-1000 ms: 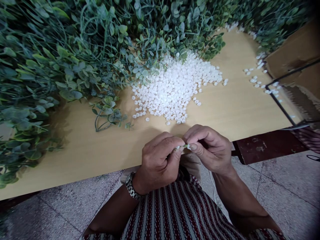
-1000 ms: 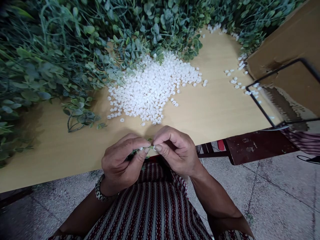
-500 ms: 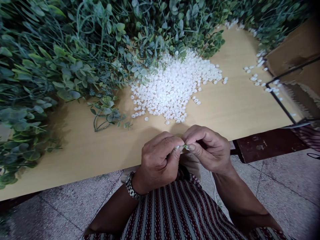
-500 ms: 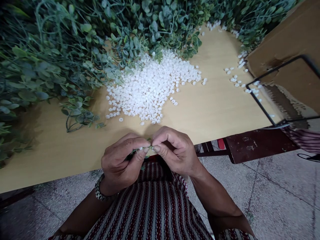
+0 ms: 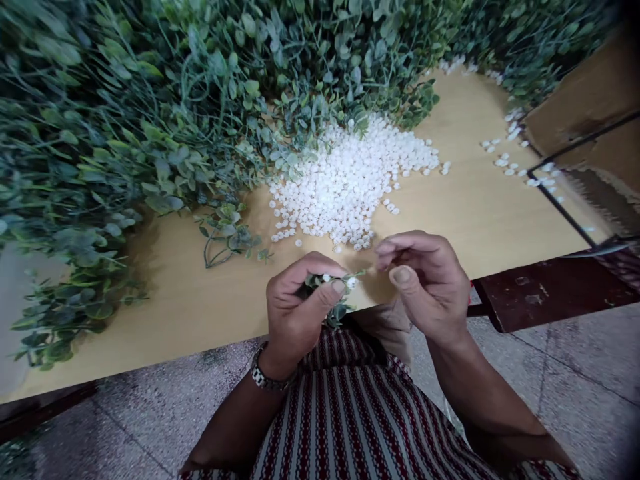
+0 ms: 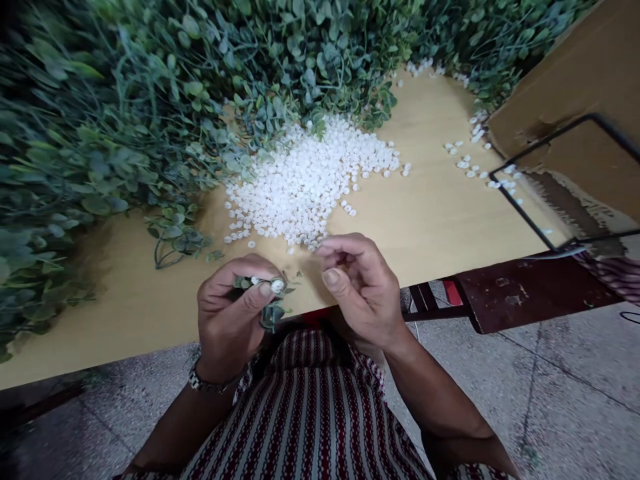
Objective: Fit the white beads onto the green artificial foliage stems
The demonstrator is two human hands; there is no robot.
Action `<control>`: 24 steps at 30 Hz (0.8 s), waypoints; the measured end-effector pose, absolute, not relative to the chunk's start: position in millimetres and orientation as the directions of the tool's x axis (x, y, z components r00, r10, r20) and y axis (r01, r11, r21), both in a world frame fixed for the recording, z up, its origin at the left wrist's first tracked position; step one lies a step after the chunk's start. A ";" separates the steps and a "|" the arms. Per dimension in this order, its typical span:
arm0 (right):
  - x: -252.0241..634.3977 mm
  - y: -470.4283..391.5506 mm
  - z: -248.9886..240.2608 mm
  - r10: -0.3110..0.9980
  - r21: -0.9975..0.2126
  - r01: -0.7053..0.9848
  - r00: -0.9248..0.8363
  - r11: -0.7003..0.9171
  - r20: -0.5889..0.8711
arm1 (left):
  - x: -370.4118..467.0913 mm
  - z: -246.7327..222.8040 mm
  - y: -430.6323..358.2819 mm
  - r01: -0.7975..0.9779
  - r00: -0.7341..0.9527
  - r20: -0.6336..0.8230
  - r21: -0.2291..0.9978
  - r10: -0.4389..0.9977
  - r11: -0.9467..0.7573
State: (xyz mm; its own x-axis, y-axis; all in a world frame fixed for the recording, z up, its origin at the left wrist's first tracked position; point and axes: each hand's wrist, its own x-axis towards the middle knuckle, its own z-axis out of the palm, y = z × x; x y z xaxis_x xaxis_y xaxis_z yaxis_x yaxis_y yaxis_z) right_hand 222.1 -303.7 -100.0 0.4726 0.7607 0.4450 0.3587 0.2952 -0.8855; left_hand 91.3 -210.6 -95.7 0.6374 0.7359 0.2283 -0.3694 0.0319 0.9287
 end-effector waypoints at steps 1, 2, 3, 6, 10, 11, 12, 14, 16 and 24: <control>222.6 -304.1 -97.5 0.786 -0.899 0.356 0.466 0.253 0.406 | 91.2 -94.9 -210.5 -0.402 0.640 0.201 0.910 0.741 0.100; 222.8 -304.5 -94.8 0.830 -0.909 0.354 0.421 0.222 0.367 | 91.4 -94.1 -210.9 -0.431 0.645 0.189 0.890 0.740 0.149; 222.7 -304.9 -92.2 0.875 -0.916 0.345 0.353 0.207 0.330 | 91.8 -93.5 -211.5 -0.459 0.648 0.189 0.870 0.738 0.179; 220.4 -305.3 -87.2 0.930 -0.943 0.258 0.244 0.213 0.276 | 92.3 -93.9 -214.2 -0.494 0.639 0.231 0.854 0.734 0.162; 217.5 -305.6 -88.2 0.868 -0.914 0.314 0.342 0.256 0.361 | 83.7 -92.4 -211.9 -0.406 0.684 0.283 0.914 0.673 0.029; 217.5 -306.0 -88.7 0.849 -0.890 0.370 0.348 0.265 0.398 | 80.2 -89.4 -210.2 -0.366 0.701 0.288 0.930 0.652 -0.018; 217.7 -306.4 -89.0 0.831 -0.859 0.433 0.343 0.273 0.438 | 76.8 -85.1 -208.5 -0.320 0.706 0.292 0.944 0.645 -0.076; 217.9 -306.9 -88.4 0.799 -0.782 0.549 0.307 0.294 0.516 | 71.8 -73.8 -206.1 -0.232 0.671 0.347 0.937 0.655 -0.260; 217.1 -306.6 -86.5 0.784 -0.712 0.625 0.246 0.321 0.570 | 70.9 -62.8 -206.5 -0.126 0.656 0.445 0.861 0.609 -0.493; 203.7 -307.4 -90.0 0.737 -0.668 0.684 0.283 0.294 0.614 | 79.3 -67.9 -214.7 -0.002 0.774 0.413 0.759 0.479 -0.651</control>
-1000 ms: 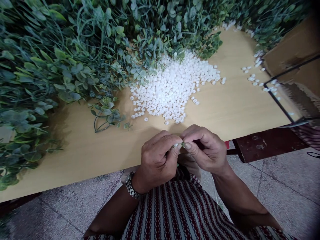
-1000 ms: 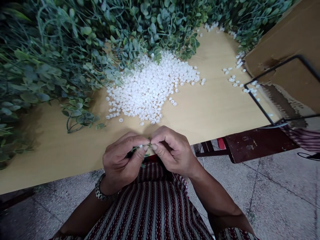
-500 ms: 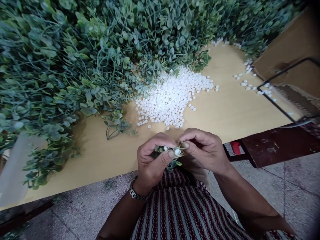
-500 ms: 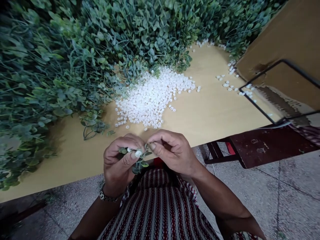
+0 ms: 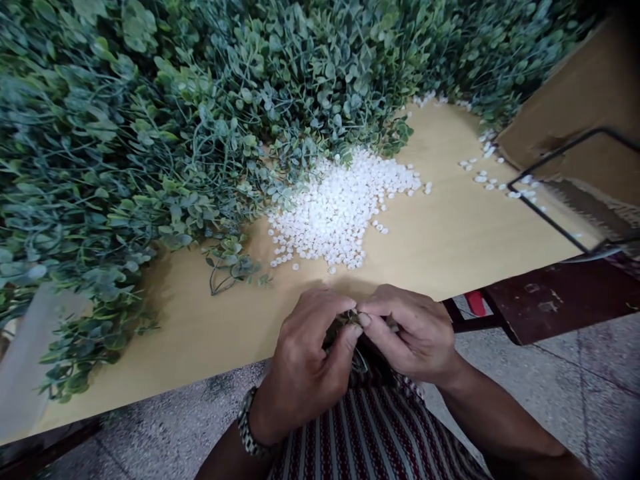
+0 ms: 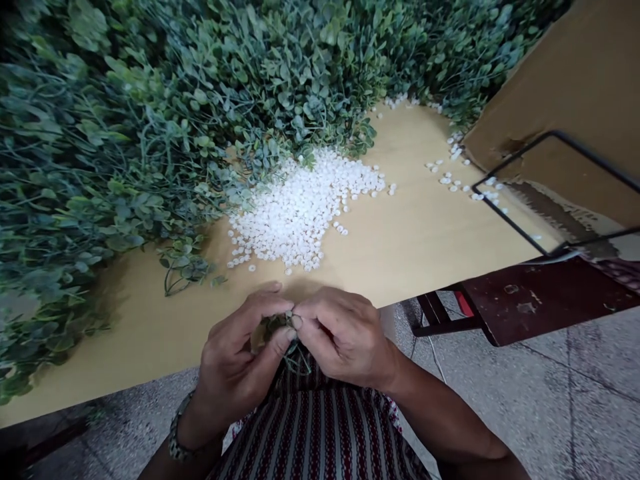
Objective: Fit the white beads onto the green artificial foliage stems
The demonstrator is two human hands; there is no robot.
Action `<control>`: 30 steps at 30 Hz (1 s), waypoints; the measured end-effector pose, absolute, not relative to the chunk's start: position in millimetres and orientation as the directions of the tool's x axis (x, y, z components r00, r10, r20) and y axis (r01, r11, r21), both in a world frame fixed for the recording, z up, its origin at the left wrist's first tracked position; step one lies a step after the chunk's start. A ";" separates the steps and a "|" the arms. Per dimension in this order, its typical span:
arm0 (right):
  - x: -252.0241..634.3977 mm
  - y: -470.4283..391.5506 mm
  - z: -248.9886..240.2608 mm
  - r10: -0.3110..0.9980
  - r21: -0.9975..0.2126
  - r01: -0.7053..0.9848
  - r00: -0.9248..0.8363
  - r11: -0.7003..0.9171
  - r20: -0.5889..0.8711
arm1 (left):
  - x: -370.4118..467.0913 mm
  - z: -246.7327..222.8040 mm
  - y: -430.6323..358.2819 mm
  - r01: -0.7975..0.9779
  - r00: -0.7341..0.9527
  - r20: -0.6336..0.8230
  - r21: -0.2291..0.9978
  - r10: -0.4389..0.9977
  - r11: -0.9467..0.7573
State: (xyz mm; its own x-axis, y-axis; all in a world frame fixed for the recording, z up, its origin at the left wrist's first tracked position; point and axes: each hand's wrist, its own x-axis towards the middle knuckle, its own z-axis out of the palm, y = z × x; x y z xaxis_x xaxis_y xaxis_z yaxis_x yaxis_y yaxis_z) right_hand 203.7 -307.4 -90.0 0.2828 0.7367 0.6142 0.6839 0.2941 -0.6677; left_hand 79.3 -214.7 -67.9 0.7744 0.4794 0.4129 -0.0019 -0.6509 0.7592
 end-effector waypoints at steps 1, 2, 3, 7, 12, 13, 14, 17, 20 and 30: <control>202.0 -308.1 -91.8 0.725 -0.666 0.686 0.295 0.293 0.623 | 79.1 -70.5 -215.0 0.000 0.770 0.410 0.766 0.489 -0.643; 200.9 -308.7 -93.2 0.714 -0.662 0.692 0.306 0.288 0.630 | 78.8 -72.8 -215.1 0.000 0.766 0.405 0.777 0.499 -0.629; 200.6 -309.2 -94.2 0.712 -0.660 0.694 0.307 0.286 0.631 | 78.5 -74.6 -215.2 -0.001 0.762 0.395 0.793 0.513 -0.610; 214.2 -307.3 -92.3 0.777 -0.685 0.647 0.221 0.335 0.589 | 78.7 -78.9 -214.3 0.006 0.721 0.360 0.851 0.592 -0.525; 253.1 -294.1 -86.6 0.852 -0.596 0.803 0.304 0.012 0.426 | 82.3 -82.4 -211.5 -0.019 0.659 0.257 0.945 0.707 -0.325; 258.1 -290.5 -86.3 0.868 -0.561 0.826 0.318 -0.056 0.383 | 83.0 -83.0 -211.0 -0.025 0.652 0.227 0.960 0.724 -0.278; 261.3 -287.1 -86.4 0.878 -0.523 0.846 0.326 -0.106 0.349 | 83.7 -83.4 -210.5 -0.028 0.649 0.196 0.972 0.735 -0.235; 262.0 -279.7 -88.1 0.888 -0.423 0.885 0.342 -0.195 0.306 | 84.9 -83.7 -209.7 -0.033 0.639 0.136 0.988 0.757 -0.150; 258.7 -279.2 -89.6 0.877 -0.412 0.887 0.357 -0.209 0.322 | 85.4 -83.0 -209.1 -0.046 0.654 0.129 0.990 0.745 -0.131; 246.5 -302.1 -76.2 0.915 -0.956 0.264 0.339 0.130 0.218 | 88.5 -80.0 -210.0 -0.066 0.665 0.218 0.970 0.714 -0.235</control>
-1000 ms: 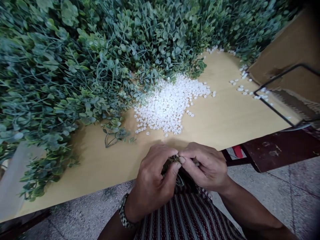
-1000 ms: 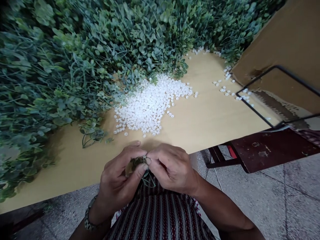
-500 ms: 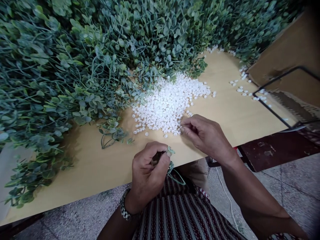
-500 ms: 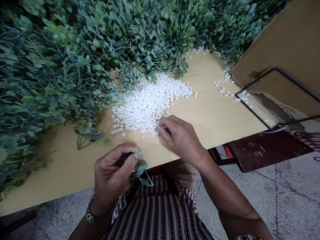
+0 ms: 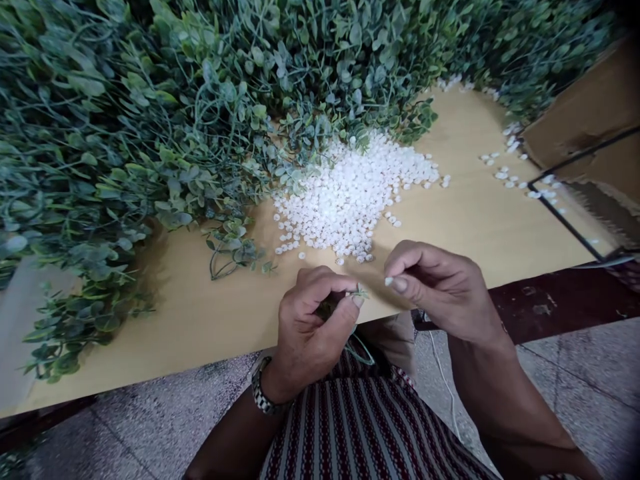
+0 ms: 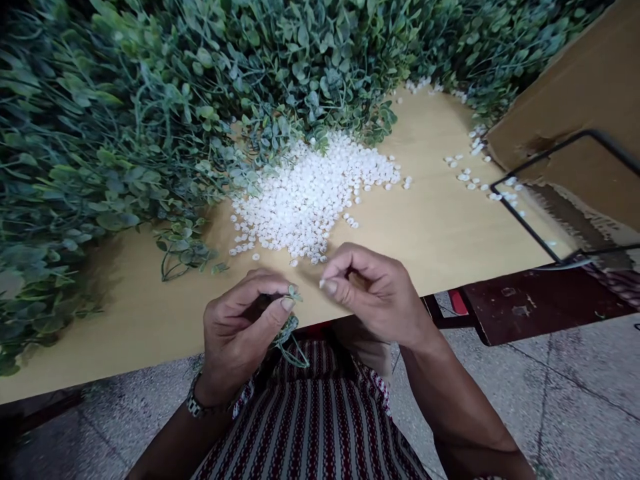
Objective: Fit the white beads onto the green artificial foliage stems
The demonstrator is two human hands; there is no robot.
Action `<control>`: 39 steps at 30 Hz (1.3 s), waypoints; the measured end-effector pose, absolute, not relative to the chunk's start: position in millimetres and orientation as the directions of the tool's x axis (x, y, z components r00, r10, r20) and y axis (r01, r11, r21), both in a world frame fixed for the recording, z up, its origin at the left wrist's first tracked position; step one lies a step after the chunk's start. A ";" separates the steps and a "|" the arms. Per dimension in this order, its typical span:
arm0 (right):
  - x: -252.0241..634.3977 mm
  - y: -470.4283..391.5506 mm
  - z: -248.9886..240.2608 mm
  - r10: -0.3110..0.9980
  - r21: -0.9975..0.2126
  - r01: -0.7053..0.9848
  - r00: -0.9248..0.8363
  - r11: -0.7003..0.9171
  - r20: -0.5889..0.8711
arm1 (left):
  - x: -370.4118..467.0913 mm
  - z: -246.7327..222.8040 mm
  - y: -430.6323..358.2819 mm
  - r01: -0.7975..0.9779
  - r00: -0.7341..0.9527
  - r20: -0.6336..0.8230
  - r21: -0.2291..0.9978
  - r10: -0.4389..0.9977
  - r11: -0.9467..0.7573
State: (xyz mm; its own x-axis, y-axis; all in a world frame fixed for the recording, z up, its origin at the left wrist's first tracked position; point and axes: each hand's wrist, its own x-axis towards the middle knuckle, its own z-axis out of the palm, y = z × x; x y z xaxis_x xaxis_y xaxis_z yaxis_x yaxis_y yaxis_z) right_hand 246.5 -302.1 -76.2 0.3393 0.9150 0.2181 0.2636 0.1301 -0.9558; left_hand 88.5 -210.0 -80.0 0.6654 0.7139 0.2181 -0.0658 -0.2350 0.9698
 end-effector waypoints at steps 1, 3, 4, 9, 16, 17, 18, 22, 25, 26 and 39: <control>243.5 -302.8 -75.1 0.927 -0.965 0.214 0.307 0.151 0.213 | 89.0 -78.9 -210.5 -0.067 0.664 0.234 0.964 0.710 -0.256; 238.2 -303.1 -75.2 0.935 -0.971 0.150 0.278 0.186 0.221 | 90.0 -76.8 -211.4 -0.078 0.660 0.280 0.948 0.697 -0.307; 236.2 -303.0 -76.3 0.935 -0.972 0.126 0.271 0.200 0.228 | 90.6 -76.1 -211.8 -0.086 0.658 0.303 0.940 0.689 -0.331; 231.8 -303.7 -86.0 0.941 -0.976 -0.005 0.269 0.216 0.206 | 92.9 -77.0 -214.1 -0.134 0.690 0.368 0.911 0.624 -0.389; 230.8 -306.2 -90.0 0.941 -0.973 -0.013 0.257 0.229 0.219 | 93.2 -78.9 -216.9 -0.147 0.688 0.406 0.890 0.602 -0.433; 230.7 -306.2 -89.8 0.941 -0.971 -0.010 0.249 0.239 0.229 | 93.1 -78.7 -217.0 -0.143 0.690 0.405 0.888 0.600 -0.436; 230.6 -306.2 -89.7 0.941 -0.969 -0.006 0.240 0.248 0.240 | 93.0 -78.5 -216.9 -0.140 0.694 0.404 0.888 0.596 -0.439; 230.6 -306.2 -90.6 0.937 -0.962 0.024 0.223 0.271 0.269 | 93.0 -78.4 -216.0 -0.150 0.707 0.415 0.879 0.573 -0.452; 231.1 -306.2 -92.6 0.937 -0.960 0.035 0.213 0.277 0.278 | 93.2 -79.0 -215.1 -0.170 0.706 0.433 0.872 0.560 -0.460; 231.3 -306.0 -93.3 0.936 -0.959 0.034 0.212 0.281 0.281 | 93.3 -79.1 -214.9 -0.174 0.707 0.436 0.871 0.557 -0.460; 234.5 -306.1 -97.0 0.944 -0.959 0.007 0.171 0.283 0.280 | 93.4 -78.0 -212.3 -0.183 0.753 0.396 0.893 0.526 -0.412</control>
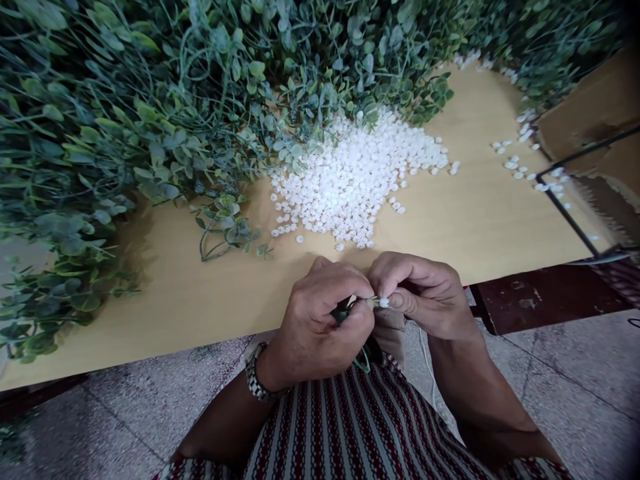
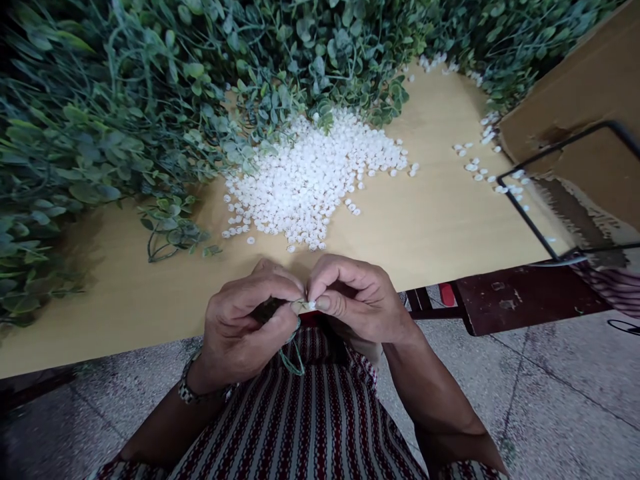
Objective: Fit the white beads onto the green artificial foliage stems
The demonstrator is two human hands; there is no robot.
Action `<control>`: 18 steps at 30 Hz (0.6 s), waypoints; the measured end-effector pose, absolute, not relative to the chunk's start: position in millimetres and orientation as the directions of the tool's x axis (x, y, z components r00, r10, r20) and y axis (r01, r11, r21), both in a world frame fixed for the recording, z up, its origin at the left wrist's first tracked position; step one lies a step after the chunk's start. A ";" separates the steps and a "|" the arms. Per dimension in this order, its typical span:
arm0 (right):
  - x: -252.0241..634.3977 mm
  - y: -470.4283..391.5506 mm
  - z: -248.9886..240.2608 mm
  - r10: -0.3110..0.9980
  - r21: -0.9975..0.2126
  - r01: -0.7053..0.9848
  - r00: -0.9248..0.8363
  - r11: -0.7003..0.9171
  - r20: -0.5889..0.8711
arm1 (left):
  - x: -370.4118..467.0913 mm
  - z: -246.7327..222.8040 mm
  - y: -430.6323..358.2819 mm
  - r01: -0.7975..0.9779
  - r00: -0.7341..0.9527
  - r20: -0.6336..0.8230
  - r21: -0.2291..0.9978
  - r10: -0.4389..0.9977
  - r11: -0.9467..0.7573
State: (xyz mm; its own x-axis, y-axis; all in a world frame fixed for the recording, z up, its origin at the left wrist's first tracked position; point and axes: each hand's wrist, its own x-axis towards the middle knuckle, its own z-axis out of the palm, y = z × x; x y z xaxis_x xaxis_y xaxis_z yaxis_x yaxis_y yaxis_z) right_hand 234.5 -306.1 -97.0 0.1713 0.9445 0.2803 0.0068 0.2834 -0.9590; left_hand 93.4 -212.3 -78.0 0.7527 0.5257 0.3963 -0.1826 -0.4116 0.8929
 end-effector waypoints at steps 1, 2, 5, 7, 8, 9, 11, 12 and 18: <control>234.7 -306.2 -97.4 0.945 -0.958 0.002 0.165 0.287 0.284 | 93.2 -78.5 -211.9 -0.187 0.756 0.398 0.893 0.520 -0.410; 234.9 -306.3 -97.9 0.944 -0.956 -0.002 0.161 0.293 0.289 | 93.1 -79.1 -211.6 -0.190 0.760 0.400 0.891 0.513 -0.413; 235.8 -306.5 -98.9 0.942 -0.953 -0.005 0.152 0.303 0.299 | 93.2 -79.9 -210.8 -0.183 0.769 0.404 0.882 0.496 -0.435; 236.4 -306.5 -99.1 0.943 -0.954 0.000 0.145 0.301 0.298 | 93.4 -79.5 -210.3 -0.183 0.769 0.413 0.873 0.487 -0.452; 236.5 -306.4 -99.0 0.944 -0.954 0.006 0.143 0.299 0.297 | 93.5 -79.1 -210.0 -0.185 0.770 0.419 0.868 0.481 -0.460; 236.6 -306.1 -98.8 0.945 -0.955 0.013 0.140 0.298 0.297 | 93.6 -78.5 -209.5 -0.187 0.773 0.423 0.864 0.473 -0.467; 236.5 -305.3 -98.4 0.942 -0.951 0.026 0.132 0.309 0.310 | 93.4 -77.3 -208.0 -0.191 0.784 0.425 0.859 0.454 -0.475; 236.4 -304.7 -98.2 0.938 -0.947 0.030 0.126 0.321 0.322 | 93.2 -76.6 -207.1 -0.193 0.791 0.424 0.857 0.442 -0.478; 236.3 -303.7 -98.3 0.935 -0.940 0.034 0.096 0.341 0.342 | 90.2 -72.2 -200.5 -0.185 0.855 0.382 0.857 0.352 -0.481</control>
